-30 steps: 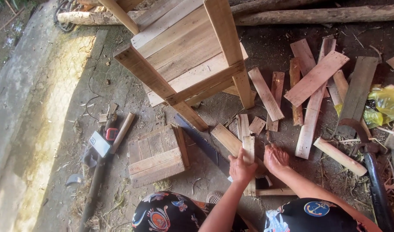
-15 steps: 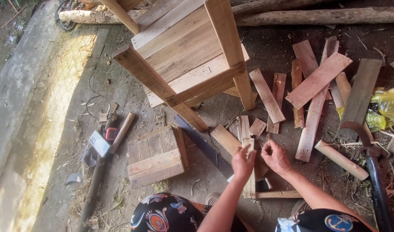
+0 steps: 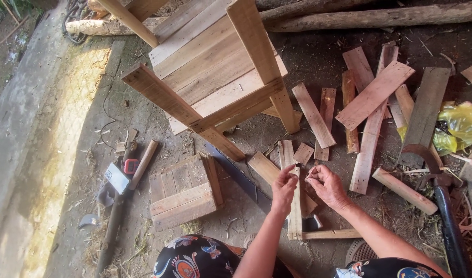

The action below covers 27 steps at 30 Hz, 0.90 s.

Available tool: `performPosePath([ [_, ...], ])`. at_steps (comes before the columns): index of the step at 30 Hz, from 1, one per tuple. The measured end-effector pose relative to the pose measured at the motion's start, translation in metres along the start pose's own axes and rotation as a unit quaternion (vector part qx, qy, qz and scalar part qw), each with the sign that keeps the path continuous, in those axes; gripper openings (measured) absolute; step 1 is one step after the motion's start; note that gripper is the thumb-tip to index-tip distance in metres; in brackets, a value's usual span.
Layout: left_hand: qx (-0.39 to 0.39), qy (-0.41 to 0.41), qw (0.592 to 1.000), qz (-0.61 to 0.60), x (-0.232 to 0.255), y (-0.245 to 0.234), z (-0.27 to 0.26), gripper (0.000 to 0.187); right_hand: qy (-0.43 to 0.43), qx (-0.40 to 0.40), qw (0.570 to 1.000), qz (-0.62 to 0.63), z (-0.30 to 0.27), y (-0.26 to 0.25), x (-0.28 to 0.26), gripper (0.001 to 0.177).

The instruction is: The person sits on the ground assembling a wooden chair from scrap planks. They pick up wood pieces, fit slats into the chair frame, hammer pieces into place, and hold a long rail against the chair while working on it by hand.

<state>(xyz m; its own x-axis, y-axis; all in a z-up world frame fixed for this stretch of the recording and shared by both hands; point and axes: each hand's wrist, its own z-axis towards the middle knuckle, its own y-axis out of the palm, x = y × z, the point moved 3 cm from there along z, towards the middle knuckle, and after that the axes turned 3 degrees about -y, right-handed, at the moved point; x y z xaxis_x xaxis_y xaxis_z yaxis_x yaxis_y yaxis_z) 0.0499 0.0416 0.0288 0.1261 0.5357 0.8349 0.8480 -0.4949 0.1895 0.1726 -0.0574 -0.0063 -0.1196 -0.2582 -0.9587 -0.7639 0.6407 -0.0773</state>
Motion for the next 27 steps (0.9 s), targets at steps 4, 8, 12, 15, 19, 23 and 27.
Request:
performPosePath([
  [4, 0.04, 0.114, 0.978, 0.169, 0.013, 0.002, -0.001, 0.029, -0.002, -0.001, 0.999, -0.036, 0.0, -0.004, -0.002, 0.026],
  [8, -0.044, 0.3, 0.865, 0.401, 0.039, 0.013, -0.009, 0.016, -0.02, 0.01, 0.997, -0.075, 0.002, -0.007, -0.021, 0.026],
  [12, -0.046, 0.284, 0.857, 0.427, 0.02, 0.01, -0.003, 0.013, -0.026, 0.007, 0.996, -0.088, 0.001, -0.012, -0.012, 0.026],
  [15, -0.051, 0.257, 0.855, 0.447, -0.017, 0.005, 0.01, 0.01, -0.022, -0.002, 0.994, -0.109, 0.001, -0.016, 0.012, 0.026],
  [19, -0.042, 0.21, 0.826, 0.52, -0.062, -0.005, 0.013, 0.006, 0.009, -0.026, 0.983, -0.179, 0.001, -0.019, 0.053, 0.024],
  [23, -0.023, 0.239, 0.802, 0.547, -0.077, 0.0, 0.008, 0.007, 0.029, -0.03, 0.975, -0.217, -0.011, -0.017, 0.045, 0.026],
  [27, -0.019, 0.258, 0.794, 0.55, -0.049, 0.01, -0.018, 0.009, 0.02, -0.039, 0.97, -0.238, -0.017, -0.024, 0.053, 0.026],
])
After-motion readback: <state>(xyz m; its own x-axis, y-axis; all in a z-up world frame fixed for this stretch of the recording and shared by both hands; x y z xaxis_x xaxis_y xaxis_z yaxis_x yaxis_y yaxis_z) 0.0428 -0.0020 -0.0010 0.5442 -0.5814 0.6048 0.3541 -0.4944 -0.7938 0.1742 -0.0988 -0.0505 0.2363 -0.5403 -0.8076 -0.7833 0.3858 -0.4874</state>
